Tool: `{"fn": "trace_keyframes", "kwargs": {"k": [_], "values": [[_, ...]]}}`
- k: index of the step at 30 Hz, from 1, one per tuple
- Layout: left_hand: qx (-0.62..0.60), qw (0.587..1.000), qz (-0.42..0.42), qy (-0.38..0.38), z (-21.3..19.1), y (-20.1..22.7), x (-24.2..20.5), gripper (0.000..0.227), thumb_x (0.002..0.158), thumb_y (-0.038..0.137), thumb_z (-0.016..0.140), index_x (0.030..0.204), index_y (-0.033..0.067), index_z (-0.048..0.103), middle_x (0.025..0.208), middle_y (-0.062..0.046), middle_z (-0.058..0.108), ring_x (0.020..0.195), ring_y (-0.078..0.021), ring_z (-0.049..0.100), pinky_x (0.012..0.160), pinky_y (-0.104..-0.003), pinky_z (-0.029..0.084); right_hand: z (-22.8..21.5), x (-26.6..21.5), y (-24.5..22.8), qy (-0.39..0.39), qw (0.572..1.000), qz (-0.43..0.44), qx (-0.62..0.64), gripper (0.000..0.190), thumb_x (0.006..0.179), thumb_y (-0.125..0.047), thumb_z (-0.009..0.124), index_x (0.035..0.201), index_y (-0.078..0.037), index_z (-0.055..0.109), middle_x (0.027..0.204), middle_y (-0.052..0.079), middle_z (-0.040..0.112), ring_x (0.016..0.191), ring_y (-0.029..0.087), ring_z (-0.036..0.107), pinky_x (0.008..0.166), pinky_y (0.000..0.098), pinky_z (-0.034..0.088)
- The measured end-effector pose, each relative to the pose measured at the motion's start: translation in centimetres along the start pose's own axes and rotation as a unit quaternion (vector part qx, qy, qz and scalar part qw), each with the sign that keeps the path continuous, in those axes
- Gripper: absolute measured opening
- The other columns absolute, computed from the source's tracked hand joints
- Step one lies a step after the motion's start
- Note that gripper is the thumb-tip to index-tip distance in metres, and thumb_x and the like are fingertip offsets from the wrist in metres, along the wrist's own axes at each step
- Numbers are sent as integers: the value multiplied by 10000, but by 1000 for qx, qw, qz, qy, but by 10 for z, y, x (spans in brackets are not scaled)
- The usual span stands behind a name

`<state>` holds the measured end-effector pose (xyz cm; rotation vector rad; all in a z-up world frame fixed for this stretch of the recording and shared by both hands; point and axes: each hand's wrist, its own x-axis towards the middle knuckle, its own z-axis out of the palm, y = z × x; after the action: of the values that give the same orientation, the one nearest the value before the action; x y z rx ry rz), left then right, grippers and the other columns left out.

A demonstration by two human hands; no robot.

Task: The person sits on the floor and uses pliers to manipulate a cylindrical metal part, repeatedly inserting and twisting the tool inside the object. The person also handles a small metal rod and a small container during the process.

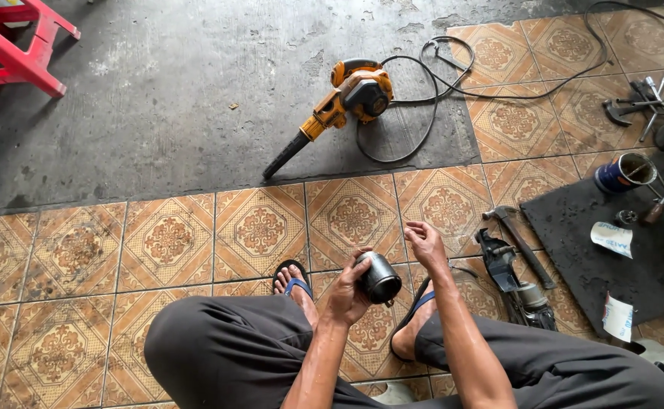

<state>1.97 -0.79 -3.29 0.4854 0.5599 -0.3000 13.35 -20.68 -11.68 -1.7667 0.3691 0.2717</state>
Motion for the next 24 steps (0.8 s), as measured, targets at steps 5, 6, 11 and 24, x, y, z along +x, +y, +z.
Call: {"fn": "trace_keyframes", "kwargs": {"k": [5, 6, 11, 24], "values": [[32, 997, 7, -75, 8, 3, -10, 444, 916, 108, 715, 1341, 187, 615, 992, -99, 676, 885, -250, 745, 777, -447, 647, 8, -12, -26, -36, 999, -2, 40, 390, 938, -247, 758, 1288, -93, 681, 1162, 184, 736, 964, 225, 740, 781, 314, 586], [32, 997, 8, -75, 6, 2, -9, 444, 916, 108, 715, 1341, 187, 615, 992, -99, 676, 885, -250, 745, 777, -447, 647, 9, -19, -40, -37, 999, -2, 40, 390, 938, -247, 758, 1288, -93, 681, 1162, 184, 736, 964, 225, 740, 781, 314, 586], [58, 994, 5, -87, -1, -5, -5, 448, 902, 62, 725, 1331, 142, 624, 1004, -121, 682, 895, -280, 740, 792, -451, 640, 5, -62, -120, -246, 969, 3, 28, 371, 974, -274, 683, 1254, -31, 701, 1053, 163, 745, 1041, 236, 677, 907, 353, 527], [79, 992, -13, -103, -5, -5, -8, 509, 871, 56, 743, 1356, 149, 617, 1125, -124, 613, 1018, -301, 701, 856, -471, 617, 15, -76, -147, -359, 933, -6, -14, 228, 822, -123, 862, 997, 1, 786, 811, 61, 732, 796, 136, 686, 783, 281, 558]]}}
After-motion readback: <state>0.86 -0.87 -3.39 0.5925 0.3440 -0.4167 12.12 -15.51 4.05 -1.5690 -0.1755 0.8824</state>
